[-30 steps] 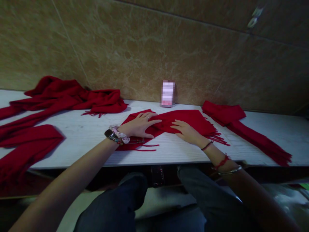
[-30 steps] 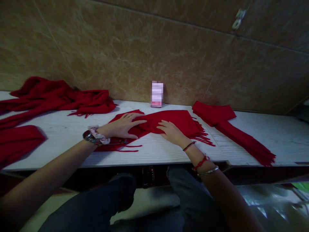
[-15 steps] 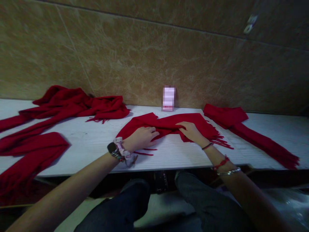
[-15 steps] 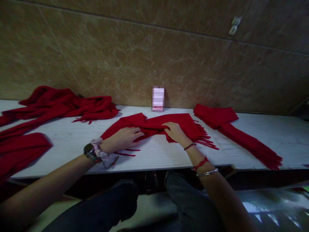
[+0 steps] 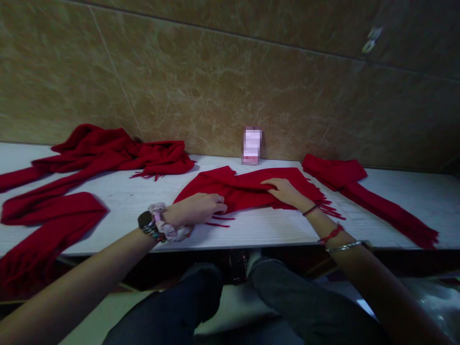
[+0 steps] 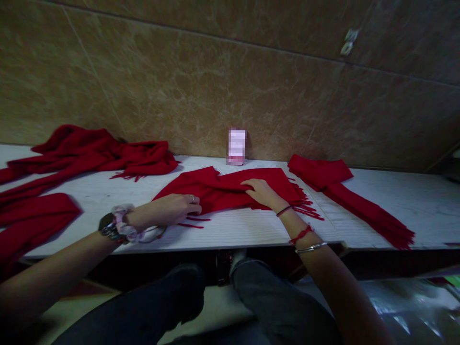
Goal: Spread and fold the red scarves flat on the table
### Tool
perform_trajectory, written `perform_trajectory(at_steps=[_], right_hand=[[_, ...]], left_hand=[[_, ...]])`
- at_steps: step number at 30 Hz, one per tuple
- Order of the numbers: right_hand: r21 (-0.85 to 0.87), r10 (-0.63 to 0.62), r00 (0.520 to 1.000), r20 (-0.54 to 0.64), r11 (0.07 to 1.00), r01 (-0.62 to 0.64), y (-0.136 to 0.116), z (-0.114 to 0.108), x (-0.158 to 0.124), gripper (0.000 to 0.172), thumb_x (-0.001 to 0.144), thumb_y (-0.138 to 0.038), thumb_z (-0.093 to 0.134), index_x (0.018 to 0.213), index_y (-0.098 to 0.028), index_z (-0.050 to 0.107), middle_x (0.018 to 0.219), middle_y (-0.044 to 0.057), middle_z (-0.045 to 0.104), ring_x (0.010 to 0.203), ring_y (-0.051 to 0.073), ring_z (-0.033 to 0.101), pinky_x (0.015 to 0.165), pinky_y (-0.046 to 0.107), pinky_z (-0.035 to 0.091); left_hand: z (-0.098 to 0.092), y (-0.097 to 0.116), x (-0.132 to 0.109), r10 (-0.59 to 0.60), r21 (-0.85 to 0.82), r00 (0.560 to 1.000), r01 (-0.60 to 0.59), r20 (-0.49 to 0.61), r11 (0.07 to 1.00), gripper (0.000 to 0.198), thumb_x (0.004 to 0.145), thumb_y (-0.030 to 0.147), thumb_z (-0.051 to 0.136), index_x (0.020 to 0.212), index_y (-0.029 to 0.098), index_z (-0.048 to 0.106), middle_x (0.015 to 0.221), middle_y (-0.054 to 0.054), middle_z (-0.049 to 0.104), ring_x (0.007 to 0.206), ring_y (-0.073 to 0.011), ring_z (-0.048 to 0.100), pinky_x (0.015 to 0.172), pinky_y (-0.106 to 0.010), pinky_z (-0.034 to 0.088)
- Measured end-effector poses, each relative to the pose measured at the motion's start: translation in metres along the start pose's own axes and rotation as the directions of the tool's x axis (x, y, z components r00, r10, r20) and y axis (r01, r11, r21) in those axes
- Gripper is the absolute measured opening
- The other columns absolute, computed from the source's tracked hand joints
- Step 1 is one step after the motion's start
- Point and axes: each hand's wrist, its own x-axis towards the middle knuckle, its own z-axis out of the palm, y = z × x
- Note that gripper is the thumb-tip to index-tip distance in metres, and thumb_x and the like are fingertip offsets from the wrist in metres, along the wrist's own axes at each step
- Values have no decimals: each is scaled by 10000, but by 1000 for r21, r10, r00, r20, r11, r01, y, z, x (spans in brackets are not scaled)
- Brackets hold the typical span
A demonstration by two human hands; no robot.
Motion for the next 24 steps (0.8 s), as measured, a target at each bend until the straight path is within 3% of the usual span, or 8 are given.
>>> perform_trajectory(at_steps=[4,15,24], right_hand=[[0,-65,994,88,998,65,0,1,-7,376,721,-51,533,1056,-163,661,1115,94,664,1052,219,596,964,407,437],[11,-111,991,70,994,111,2,16,-15,431,674,-14,508,1051,-164,653,1107,94,654,1075,214,564,992,431,401],[-20,-91,992,89,995,93,0,17,-13,453,661,-2,497,1062,-150,646,1124,109,647,1090,219,552,983,433,395]], left_hand=[[3,2,-2,-24,-34,1000,23,-16,999,295,781,75,451,1007,199,593,986,-49,592,870,-163,569,723,-244,428],[5,0,2,-22,-12,998,22,-63,1000,185,829,130,440,913,195,591,919,-36,612,786,-160,582,692,-252,424],[1,0,5,-19,-14,999,19,-37,1000,186,828,110,439,896,192,592,922,-42,618,820,-160,589,713,-244,428]])
